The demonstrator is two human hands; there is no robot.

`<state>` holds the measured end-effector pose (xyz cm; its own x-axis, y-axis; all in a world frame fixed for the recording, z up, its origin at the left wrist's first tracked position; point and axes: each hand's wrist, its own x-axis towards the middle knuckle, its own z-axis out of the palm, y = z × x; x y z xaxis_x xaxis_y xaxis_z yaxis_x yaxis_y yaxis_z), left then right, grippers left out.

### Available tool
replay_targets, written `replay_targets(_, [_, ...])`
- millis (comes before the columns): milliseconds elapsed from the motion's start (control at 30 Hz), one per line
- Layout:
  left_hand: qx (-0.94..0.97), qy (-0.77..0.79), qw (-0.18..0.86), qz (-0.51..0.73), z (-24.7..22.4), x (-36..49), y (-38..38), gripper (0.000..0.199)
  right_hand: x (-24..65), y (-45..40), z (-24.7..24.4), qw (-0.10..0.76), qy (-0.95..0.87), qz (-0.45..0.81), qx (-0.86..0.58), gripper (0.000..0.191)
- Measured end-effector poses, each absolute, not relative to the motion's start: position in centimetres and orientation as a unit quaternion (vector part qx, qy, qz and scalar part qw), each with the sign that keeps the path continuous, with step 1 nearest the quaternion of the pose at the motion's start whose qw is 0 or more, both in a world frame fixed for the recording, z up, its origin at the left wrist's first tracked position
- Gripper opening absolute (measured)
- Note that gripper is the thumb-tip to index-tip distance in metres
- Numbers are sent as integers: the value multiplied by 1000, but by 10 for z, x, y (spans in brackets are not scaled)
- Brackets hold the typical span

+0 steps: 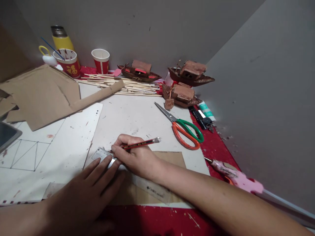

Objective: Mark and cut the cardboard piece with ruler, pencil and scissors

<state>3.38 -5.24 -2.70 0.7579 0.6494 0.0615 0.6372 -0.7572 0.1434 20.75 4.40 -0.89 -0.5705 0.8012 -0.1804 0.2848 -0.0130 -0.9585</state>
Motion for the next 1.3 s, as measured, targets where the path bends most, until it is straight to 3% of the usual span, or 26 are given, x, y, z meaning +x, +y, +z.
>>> replay_targets(633, [932,343,118,15,-28,34,-51,83,208,59,6,135,-737,533,-394,19])
replay_targets(1300, [930,354,82,50,-37,32,-53,84,228,60,27,31,-802,470,-368,19])
